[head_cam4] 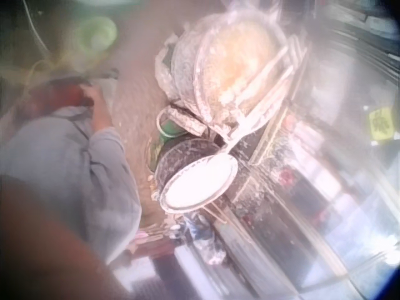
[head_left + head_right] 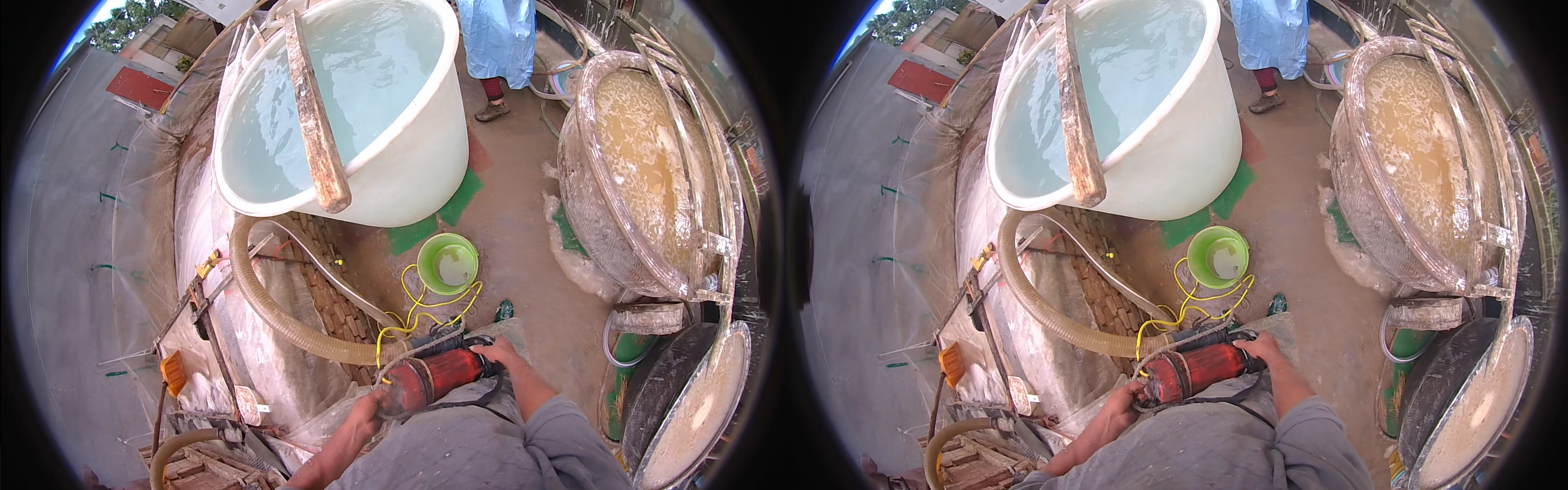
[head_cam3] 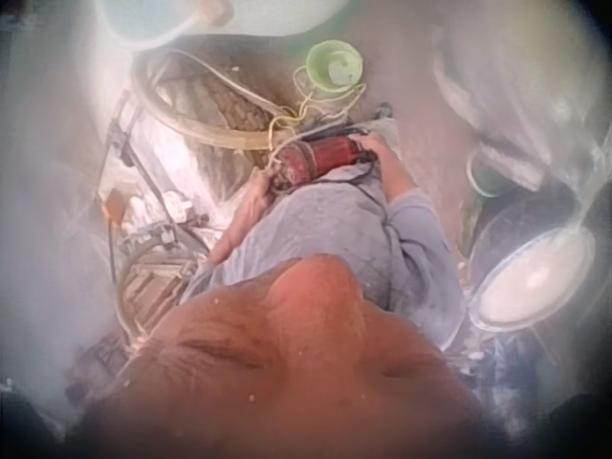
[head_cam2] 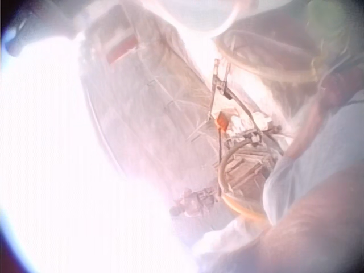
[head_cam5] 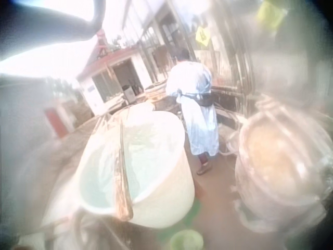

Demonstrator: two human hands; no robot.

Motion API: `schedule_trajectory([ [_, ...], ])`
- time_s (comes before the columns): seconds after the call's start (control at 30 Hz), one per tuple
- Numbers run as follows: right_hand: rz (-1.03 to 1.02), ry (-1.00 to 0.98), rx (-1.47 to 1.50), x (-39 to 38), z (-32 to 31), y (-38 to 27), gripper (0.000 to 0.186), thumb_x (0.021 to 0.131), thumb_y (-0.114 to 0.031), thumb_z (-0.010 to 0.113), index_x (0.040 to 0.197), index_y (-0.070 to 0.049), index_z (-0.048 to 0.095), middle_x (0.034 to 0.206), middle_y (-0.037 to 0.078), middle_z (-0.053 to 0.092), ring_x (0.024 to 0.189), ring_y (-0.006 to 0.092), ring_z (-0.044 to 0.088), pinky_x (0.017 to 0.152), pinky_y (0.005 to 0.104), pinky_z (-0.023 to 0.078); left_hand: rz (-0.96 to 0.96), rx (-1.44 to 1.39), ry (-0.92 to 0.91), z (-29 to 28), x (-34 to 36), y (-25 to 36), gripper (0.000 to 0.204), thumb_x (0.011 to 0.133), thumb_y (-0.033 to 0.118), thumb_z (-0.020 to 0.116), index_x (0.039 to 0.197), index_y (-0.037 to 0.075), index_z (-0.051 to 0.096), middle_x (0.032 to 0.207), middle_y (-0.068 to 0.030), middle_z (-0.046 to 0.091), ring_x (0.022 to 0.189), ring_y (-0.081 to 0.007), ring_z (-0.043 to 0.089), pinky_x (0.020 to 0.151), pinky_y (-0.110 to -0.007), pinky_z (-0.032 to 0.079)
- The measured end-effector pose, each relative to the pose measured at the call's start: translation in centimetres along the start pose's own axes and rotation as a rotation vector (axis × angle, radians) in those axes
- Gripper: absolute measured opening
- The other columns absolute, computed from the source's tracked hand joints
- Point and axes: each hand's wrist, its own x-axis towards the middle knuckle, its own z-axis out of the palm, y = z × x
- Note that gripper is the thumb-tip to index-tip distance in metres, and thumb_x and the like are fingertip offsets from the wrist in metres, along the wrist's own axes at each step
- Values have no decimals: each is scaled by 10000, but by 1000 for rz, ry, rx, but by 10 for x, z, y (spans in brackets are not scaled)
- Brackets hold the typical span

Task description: The person prepares and installs a submersible water pump into a large white tub. They secure the pump with a rope, connect a flexible hose, and lower the unit into the water, adjusting the hose and rope to complete the setup.

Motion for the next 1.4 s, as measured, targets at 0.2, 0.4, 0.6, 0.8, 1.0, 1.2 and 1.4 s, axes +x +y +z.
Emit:
schedule_trajectory([
  [0.2,-43,15,13,1,-1,2,1009,619,-578,840,1289,114,538,1206,271,642,1121,336,642,942,403,514,53,77,61,2,-2,-4,74,822,47,547,763,61,590,724,-8,526,674,-140,459,639,-285,370],
  [0.4,-65,-12,43,5,-1,4,1012,628,-553,840,1314,115,513,1239,273,620,1161,347,617,974,403,494,45,68,40,-2,3,-6,98,893,77,566,796,68,572,708,10,508,639,-116,447,614,-265,376],
  [0.6,-62,18,31,7,-1,2,1013,642,-540,838,1328,123,498,1237,265,628,1146,334,630,961,395,500,18,32,50,4,-1,-4,107,926,101,576,821,85,565,709,19,500,628,-113,445,611,-264,391],
  [0.8,-81,34,-3,9,0,0,1007,635,-562,827,1305,122,518,1287,300,587,1214,379,584,1015,418,473,23,19,52,7,-4,-1,123,902,86,562,780,71,561,685,12,501,621,-112,441,586,-269,364],
  [1.0,-50,24,-51,9,-2,-3,992,622,-589,826,1243,138,563,1244,315,607,1172,390,610,981,417,496,6,-40,100,9,-5,3,95,893,38,526,815,53,578,734,9,517,616,-101,436,585,-236,387],
  [1.2,-68,-13,-2,10,-2,0,1005,630,-612,818,1267,119,554,1256,294,606,1184,379,602,995,408,483,-29,-72,99,13,-7,6,76,892,41,525,834,53,572,737,2,524,627,-100,443,586,-232,396],
  [1.4,-53,7,-16,13,-1,2,961,619,-607,830,1217,105,590,1205,279,639,1137,370,630,962,411,500,-42,-22,48,7,-2,4,46,906,79,531,862,87,520,688,15,463,608,-117,423,657,-273,435],
])
